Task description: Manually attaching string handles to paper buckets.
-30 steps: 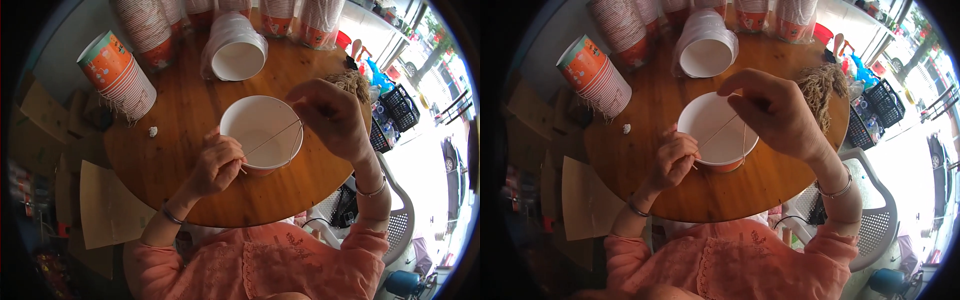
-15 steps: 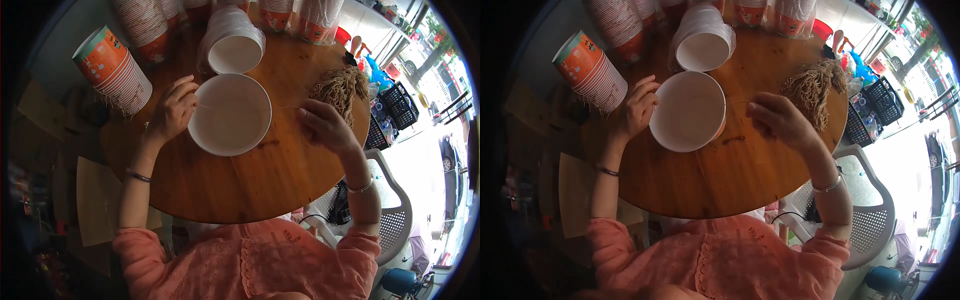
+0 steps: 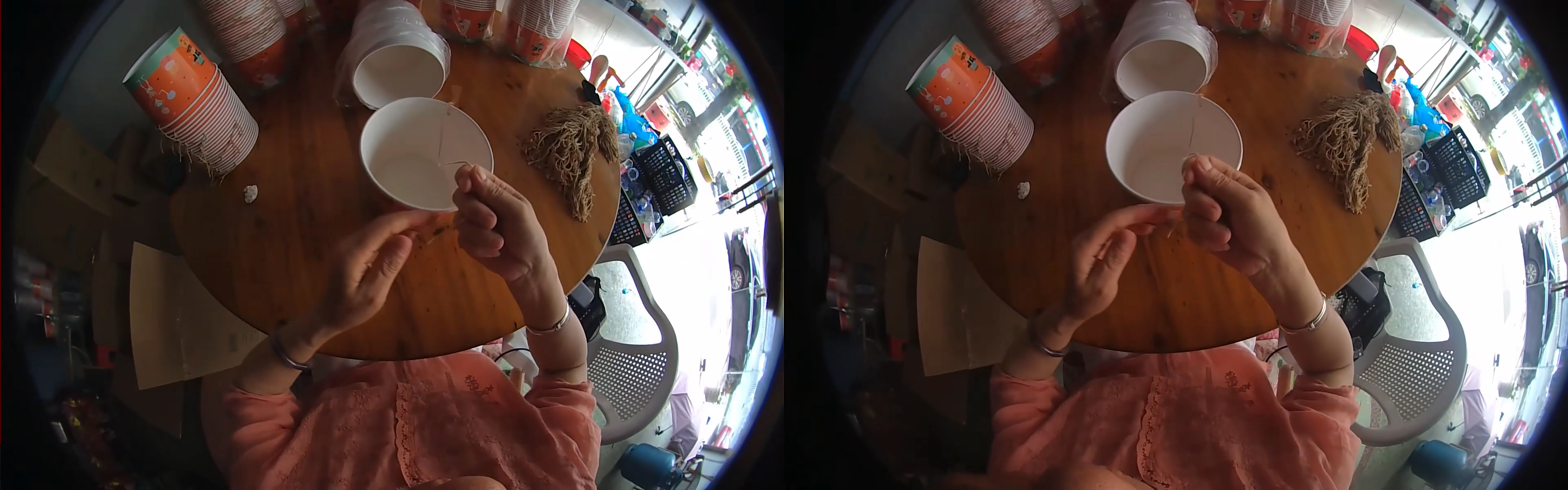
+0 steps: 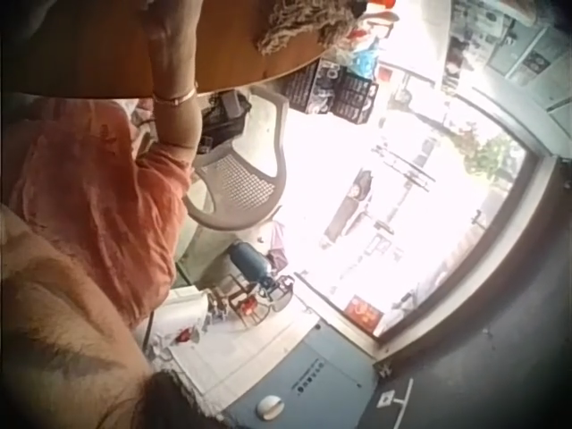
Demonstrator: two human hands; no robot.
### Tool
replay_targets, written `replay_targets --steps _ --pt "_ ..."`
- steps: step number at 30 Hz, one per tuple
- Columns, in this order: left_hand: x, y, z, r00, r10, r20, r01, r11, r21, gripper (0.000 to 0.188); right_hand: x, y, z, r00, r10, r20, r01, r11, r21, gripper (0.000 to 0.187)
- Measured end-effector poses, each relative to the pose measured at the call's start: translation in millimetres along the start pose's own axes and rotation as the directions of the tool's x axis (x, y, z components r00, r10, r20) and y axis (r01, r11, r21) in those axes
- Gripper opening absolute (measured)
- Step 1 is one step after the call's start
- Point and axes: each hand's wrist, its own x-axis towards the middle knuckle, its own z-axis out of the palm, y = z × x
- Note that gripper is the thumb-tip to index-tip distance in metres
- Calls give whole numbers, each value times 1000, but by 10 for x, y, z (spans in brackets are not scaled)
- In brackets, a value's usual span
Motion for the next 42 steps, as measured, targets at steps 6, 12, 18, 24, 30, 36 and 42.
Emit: replay_targets --steps 6,12,18,24,30,36,42 --pt "-135 -230 169 922 -344 177 381 727 -571 40 16 68 7 998 -13 56 10 998 58 22" --pt "-265 -260 111 835 -477 275 534 579 -616 31 -54 70 -77 999 -34 3 34 999 10 20" --pt "-258 -113 34 975 -221 16 220 973 65 12 -424 192 -223 962 -132 -240 70 966 -250 21" --pt "-262 29 -9 978 153 141 -207 789 579 14 -660 585 -272 773 -629 -89 113 273 -955 26" --pt "-256 207 -119 958 164 236 -283 686 671 19 -521 800 99 978 -209 3 133 613 -779 24" --pt "-347 207 -193 971 87 224 -206 781 590 18 -437 740 77 993 38 -112 -111 630 -769 19" --pt "-335 99 -317 991 -86 104 55 960 276 22 -424 707 169 969 -2 -248 -165 741 -651 13"
